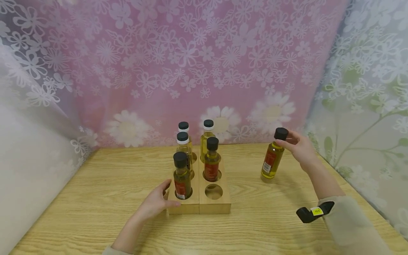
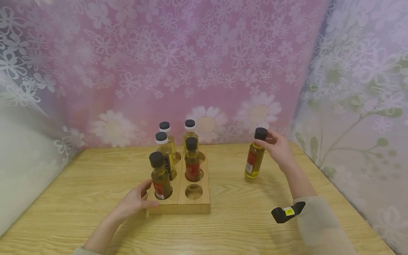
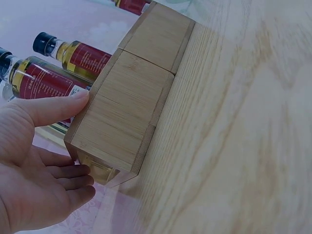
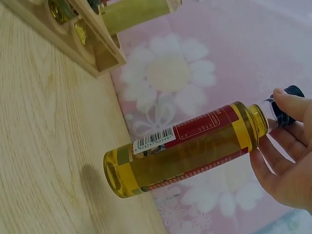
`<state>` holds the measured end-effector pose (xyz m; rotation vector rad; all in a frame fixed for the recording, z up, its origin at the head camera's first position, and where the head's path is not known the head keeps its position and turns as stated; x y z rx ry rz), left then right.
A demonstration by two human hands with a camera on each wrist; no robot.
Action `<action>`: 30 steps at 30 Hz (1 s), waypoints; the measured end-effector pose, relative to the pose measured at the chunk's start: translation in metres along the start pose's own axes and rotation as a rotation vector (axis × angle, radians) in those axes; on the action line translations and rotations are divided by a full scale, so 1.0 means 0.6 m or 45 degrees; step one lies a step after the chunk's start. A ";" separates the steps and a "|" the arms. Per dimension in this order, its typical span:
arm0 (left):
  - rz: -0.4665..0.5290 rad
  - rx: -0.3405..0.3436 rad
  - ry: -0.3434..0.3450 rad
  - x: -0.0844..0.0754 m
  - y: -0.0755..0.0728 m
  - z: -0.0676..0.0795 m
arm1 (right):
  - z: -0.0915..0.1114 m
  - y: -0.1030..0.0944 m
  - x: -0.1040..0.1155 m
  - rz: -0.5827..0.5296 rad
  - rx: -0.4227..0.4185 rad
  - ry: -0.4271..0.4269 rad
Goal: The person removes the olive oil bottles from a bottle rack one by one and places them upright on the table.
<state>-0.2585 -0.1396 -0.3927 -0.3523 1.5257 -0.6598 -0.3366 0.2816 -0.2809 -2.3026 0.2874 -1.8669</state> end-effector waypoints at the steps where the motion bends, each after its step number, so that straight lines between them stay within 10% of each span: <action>1: -0.001 -0.001 0.002 -0.001 0.000 0.000 | -0.004 -0.003 -0.005 -0.002 -0.007 0.006; 30: 0.000 -0.003 0.001 0.004 -0.001 -0.003 | -0.067 -0.027 -0.065 -0.061 0.002 0.075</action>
Point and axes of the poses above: each hand's wrist, its own z-axis away from the middle knuckle, its own y-axis out of the palm, x = y × z, the point moved 5 cm from there along -z, towards the middle knuckle, and after that the axes turned 13 degrees about -z, right-handed, at the moved point
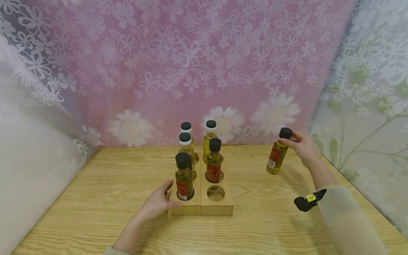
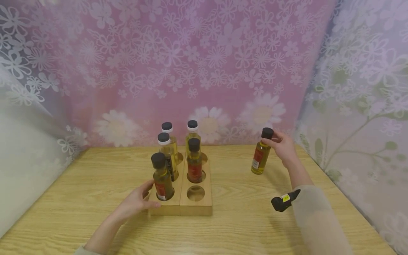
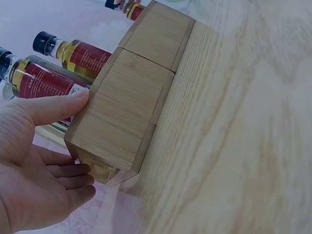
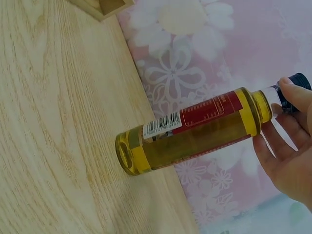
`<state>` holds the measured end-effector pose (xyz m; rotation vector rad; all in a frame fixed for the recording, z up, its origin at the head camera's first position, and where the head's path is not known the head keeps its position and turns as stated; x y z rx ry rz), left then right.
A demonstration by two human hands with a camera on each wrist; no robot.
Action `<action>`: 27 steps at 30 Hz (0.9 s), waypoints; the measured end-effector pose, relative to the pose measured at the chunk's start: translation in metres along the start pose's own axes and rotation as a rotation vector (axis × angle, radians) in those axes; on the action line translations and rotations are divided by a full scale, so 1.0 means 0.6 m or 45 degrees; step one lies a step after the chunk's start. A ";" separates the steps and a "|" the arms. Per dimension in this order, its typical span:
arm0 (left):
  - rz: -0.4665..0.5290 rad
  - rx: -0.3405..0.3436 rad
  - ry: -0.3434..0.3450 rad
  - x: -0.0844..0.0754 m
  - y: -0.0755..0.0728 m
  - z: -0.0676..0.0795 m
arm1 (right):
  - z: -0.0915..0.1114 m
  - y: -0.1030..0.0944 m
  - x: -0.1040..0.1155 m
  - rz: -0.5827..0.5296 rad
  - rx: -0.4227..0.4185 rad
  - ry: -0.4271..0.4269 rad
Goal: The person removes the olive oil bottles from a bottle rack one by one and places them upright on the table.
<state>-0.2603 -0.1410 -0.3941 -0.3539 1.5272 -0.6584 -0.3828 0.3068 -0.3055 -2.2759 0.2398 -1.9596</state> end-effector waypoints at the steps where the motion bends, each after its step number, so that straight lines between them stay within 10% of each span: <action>1: -0.002 0.000 0.001 0.000 0.000 0.000 | -0.001 0.000 0.000 -0.002 0.010 -0.006; 27: -0.005 0.015 -0.001 0.001 0.000 0.000 | 0.049 -0.028 -0.016 -0.459 0.090 -0.166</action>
Point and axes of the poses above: each hand's wrist, its own z-axis away from the middle knuckle, its own y-axis out of the palm, x = y × z, the point moved 5 cm from there along -z, towards the middle knuckle, and after that the axes turned 13 degrees about -z, right-handed, at the moved point
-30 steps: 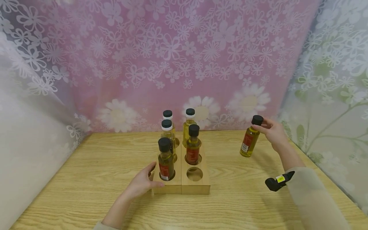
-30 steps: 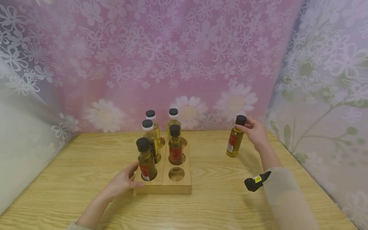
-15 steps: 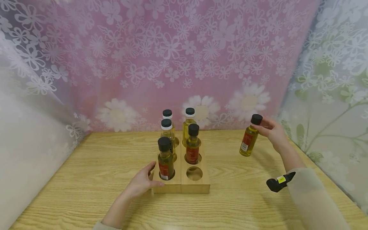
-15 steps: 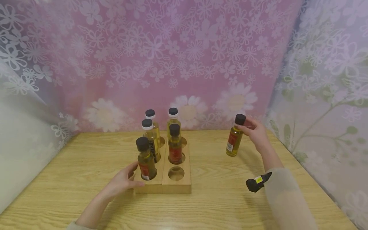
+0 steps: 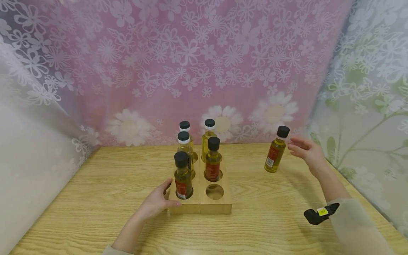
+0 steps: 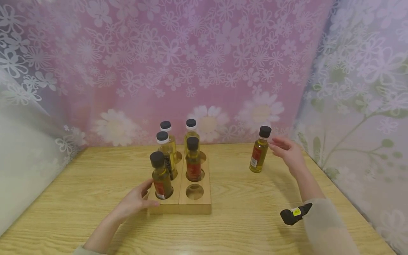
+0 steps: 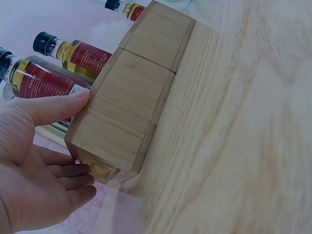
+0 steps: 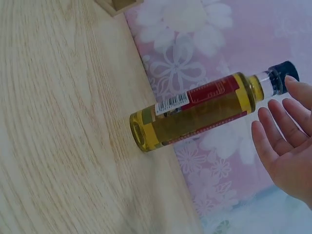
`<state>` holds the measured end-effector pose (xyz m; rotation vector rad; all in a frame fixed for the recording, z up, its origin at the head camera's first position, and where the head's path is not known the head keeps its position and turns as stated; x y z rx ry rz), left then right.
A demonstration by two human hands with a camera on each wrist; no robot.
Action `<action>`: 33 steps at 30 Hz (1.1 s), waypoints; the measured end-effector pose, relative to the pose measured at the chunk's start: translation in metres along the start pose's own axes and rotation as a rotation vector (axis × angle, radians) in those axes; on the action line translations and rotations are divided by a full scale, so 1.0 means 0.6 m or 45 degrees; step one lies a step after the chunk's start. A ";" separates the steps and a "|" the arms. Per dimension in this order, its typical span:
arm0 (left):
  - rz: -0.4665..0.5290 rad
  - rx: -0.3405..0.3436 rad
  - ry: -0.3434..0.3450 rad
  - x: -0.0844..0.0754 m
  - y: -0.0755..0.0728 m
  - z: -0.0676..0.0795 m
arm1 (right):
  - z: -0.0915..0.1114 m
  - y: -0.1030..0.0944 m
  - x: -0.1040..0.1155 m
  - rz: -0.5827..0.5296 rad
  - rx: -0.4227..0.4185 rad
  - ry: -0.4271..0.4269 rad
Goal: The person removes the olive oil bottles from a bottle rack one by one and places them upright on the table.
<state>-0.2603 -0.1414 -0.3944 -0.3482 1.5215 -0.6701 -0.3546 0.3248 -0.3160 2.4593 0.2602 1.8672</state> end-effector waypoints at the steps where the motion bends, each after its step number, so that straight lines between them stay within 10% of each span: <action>1: -0.004 0.000 -0.002 0.000 0.000 0.000 | 0.002 0.003 0.002 0.006 0.005 -0.002; 14: 0.005 0.008 0.004 0.002 0.000 0.000 | 0.011 0.092 0.028 0.266 0.150 0.018; 33: -0.012 0.018 -0.006 0.000 0.001 -0.001 | -0.002 0.232 0.009 0.190 0.346 0.046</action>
Point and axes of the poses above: each hand's wrist, its own z-axis away from the middle knuckle, its own y-axis out of the palm, x = y × z, the point moved 5 cm from there along -z, towards the middle knuckle, and after that the axes turned 13 degrees about -z, right-handed, at the moved point
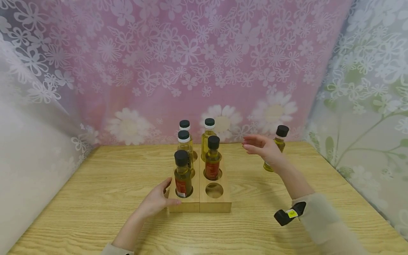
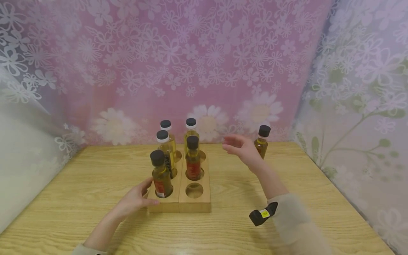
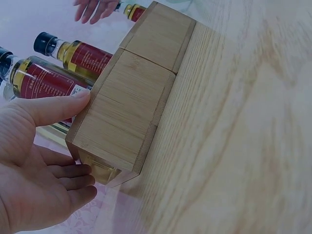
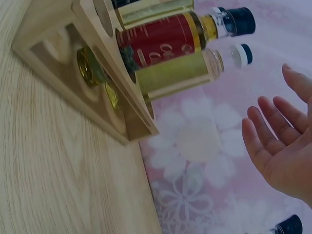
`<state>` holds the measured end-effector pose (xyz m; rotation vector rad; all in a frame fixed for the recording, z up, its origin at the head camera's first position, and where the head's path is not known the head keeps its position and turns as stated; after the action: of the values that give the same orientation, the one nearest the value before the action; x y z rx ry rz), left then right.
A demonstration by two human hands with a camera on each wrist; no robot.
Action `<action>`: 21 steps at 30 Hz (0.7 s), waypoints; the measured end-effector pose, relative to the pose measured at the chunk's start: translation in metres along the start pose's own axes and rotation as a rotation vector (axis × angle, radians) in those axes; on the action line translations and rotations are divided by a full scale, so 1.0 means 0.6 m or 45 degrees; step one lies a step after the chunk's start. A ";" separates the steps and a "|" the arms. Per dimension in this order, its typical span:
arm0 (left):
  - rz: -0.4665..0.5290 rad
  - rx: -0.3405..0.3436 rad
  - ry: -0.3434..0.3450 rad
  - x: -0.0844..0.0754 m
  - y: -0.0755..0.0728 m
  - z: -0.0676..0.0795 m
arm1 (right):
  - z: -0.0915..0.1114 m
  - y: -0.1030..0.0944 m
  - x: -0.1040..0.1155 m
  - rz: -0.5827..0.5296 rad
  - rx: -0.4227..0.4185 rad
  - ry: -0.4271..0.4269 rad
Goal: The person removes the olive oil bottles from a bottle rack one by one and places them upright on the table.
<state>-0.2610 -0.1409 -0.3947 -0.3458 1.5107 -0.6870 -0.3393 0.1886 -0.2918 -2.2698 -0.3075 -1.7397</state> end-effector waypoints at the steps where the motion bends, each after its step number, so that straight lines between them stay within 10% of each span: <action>1: 0.002 0.002 0.000 0.000 0.000 0.000 | -0.003 0.007 -0.002 0.001 0.004 0.003; 21: -0.009 0.008 0.004 -0.001 -0.001 0.001 | -0.033 0.116 -0.039 0.116 0.221 0.073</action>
<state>-0.2603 -0.1410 -0.3938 -0.3455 1.5105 -0.6979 -0.3406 0.1160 -0.3153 -2.0752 -0.3245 -1.6607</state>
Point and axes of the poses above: each hand's wrist, its own z-axis away from the middle knuckle, its own y-axis out of the palm, x = y × z, the point moved 5 cm from there along -z, towards the middle knuckle, and after that the axes turned 13 degrees about -z, right-handed, at the moved point
